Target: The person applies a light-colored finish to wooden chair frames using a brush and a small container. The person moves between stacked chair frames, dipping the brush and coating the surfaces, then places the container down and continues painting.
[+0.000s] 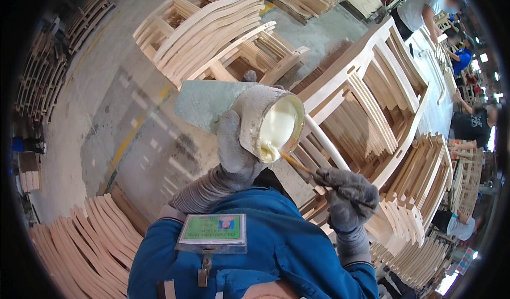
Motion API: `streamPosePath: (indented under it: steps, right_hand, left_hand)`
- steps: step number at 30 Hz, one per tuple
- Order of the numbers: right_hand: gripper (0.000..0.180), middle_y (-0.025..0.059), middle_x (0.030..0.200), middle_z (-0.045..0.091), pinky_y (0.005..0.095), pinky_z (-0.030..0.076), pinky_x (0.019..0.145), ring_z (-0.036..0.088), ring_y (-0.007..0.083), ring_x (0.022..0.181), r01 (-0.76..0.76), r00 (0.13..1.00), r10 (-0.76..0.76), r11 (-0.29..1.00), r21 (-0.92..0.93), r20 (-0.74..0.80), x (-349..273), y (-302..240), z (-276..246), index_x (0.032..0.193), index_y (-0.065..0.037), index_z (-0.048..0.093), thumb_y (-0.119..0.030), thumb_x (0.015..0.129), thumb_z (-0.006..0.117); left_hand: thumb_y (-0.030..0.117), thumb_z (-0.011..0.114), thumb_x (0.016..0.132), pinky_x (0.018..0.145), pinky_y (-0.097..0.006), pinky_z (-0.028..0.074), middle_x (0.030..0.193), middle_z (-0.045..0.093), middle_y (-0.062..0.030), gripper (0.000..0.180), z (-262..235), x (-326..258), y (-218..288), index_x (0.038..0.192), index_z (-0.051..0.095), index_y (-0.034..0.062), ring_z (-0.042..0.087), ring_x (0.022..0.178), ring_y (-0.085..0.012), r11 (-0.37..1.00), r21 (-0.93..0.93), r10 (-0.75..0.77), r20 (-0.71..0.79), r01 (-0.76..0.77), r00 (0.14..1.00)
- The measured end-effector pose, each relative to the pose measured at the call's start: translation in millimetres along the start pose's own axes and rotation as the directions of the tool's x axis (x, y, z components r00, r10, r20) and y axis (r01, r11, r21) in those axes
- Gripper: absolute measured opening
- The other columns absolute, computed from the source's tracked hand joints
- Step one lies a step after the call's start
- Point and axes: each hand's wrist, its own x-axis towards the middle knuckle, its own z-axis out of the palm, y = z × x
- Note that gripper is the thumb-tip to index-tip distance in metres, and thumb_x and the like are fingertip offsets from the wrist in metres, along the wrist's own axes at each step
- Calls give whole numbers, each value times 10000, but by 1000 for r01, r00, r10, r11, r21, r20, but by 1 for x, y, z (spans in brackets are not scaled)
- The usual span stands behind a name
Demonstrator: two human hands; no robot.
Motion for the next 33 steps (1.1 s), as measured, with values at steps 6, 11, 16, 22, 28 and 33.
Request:
streamPosePath:
  steps: [6,11,16,22,28,33]
  right_hand:
    - [258,243,1058,619,454,531,821,616,361,1011,-4,996,-10,990,-143,-94,1,0,-3,1025,-26,606,28,783,678]
    - [183,227,998,644,383,535,852,646,285,945,-216,959,174,960,-177,-223,43,12,-35,971,86,605,35,797,622]
    - [74,199,930,634,426,547,804,657,311,873,-113,954,111,994,7,-278,104,9,-116,898,9,507,10,828,532]
    - [178,144,912,637,300,561,768,652,200,830,-300,939,210,887,-351,-272,181,20,-217,966,49,559,-74,858,627]
    - [192,130,870,646,291,564,715,657,186,791,-389,913,338,889,-239,-228,198,57,-252,951,55,578,-92,848,645]
    - [186,117,792,650,270,559,666,655,170,723,-413,898,331,861,-295,-291,199,75,-243,889,56,610,-115,838,661]
  left_hand:
    - [359,386,930,1026,-397,390,1347,368,-174,662,4,7,-10,1442,115,39,434,1235,-273,998,-34,-58,-40,57,998]
    - [66,683,780,1028,-390,392,1335,367,-213,778,-32,10,-32,1383,196,4,428,1230,-320,724,629,183,220,-282,958]
    - [88,713,769,1032,-403,390,1353,373,-200,812,-40,17,-30,1393,195,44,420,1239,-296,790,555,180,197,-261,964]
    - [464,537,884,1006,-492,397,1315,433,-188,623,-53,25,-17,1353,361,94,438,1215,-329,965,171,-160,-207,197,965]
    - [301,622,839,1004,-464,403,1346,413,-138,646,-59,26,-13,1369,312,98,431,1225,-286,980,52,-171,-275,193,946]
    - [151,676,822,976,-462,430,1287,458,-127,630,-62,25,-17,1341,331,64,462,1189,-261,974,184,-70,-317,134,946]
